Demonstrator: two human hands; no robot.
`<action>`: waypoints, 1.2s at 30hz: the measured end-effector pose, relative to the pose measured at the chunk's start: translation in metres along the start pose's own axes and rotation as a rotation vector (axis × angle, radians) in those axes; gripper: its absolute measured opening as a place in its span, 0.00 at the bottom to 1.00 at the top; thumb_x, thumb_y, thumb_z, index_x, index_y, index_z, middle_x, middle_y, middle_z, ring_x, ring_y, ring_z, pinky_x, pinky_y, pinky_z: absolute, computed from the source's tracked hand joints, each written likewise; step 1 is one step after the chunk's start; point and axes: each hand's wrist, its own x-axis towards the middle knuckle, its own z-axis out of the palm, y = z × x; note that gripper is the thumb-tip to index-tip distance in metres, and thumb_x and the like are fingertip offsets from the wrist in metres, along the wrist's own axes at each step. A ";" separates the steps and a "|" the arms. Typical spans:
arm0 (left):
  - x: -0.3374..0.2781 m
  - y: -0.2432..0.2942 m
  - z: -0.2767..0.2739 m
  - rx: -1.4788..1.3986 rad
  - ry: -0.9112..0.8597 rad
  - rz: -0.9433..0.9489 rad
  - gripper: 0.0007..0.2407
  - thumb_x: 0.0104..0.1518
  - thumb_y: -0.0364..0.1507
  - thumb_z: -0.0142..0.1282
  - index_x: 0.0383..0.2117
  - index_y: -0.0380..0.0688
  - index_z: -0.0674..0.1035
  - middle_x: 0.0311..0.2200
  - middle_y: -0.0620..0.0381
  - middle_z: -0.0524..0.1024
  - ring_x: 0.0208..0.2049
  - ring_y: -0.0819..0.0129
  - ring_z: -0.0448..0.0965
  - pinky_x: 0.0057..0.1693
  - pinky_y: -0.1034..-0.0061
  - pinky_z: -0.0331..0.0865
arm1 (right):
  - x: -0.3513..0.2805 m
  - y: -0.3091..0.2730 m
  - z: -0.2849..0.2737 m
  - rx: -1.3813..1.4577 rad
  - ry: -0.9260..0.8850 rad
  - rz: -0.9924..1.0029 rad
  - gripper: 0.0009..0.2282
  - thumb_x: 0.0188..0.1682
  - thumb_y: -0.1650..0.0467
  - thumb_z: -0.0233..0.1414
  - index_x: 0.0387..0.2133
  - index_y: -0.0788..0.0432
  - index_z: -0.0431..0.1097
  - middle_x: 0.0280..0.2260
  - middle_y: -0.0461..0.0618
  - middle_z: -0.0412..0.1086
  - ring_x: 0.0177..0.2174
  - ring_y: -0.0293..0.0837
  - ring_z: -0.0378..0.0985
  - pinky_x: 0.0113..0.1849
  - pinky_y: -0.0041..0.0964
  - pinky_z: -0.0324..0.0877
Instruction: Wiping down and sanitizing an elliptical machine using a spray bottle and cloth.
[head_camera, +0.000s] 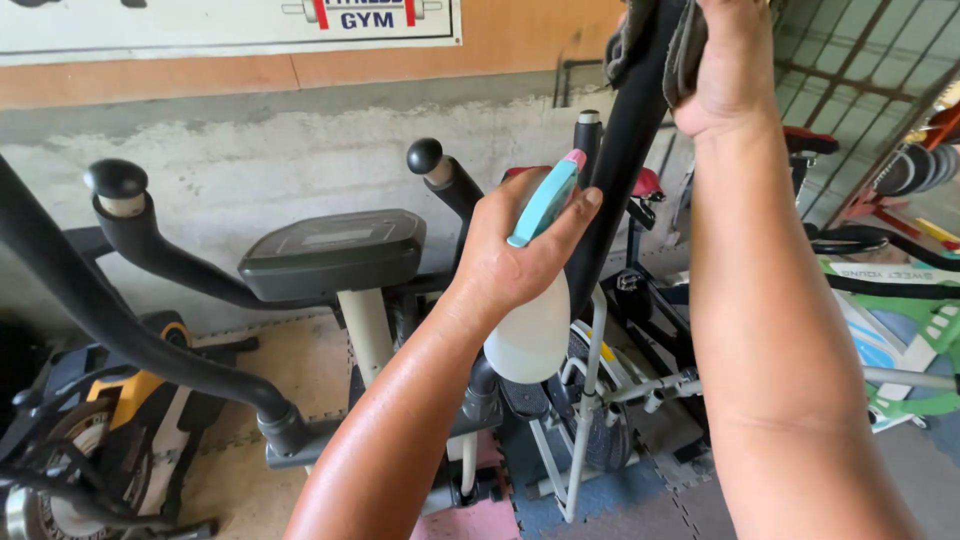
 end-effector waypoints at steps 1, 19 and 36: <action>-0.001 -0.004 0.004 -0.005 0.014 0.044 0.13 0.58 0.39 0.61 0.31 0.39 0.79 0.24 0.55 0.76 0.28 0.73 0.74 0.39 0.74 0.73 | -0.006 -0.014 0.008 0.123 -0.155 0.156 0.12 0.49 0.63 0.58 0.37 0.61 0.74 0.32 0.52 0.75 0.32 0.44 0.79 0.37 0.44 0.74; 0.012 0.009 0.043 0.002 0.072 -0.007 0.15 0.56 0.41 0.62 0.29 0.41 0.78 0.21 0.57 0.75 0.26 0.74 0.71 0.36 0.74 0.72 | -0.309 0.197 -0.090 -0.518 -0.051 0.332 0.27 0.50 0.63 0.55 0.59 0.66 0.59 0.50 0.57 0.73 0.49 0.45 0.77 0.50 0.38 0.71; 0.033 0.018 0.041 -0.073 0.106 0.068 0.15 0.56 0.41 0.61 0.32 0.41 0.79 0.24 0.57 0.78 0.29 0.74 0.76 0.39 0.74 0.74 | 0.009 0.023 -0.026 -0.526 0.051 -0.360 0.15 0.66 0.63 0.47 0.43 0.66 0.66 0.37 0.47 0.68 0.38 0.40 0.66 0.43 0.36 0.65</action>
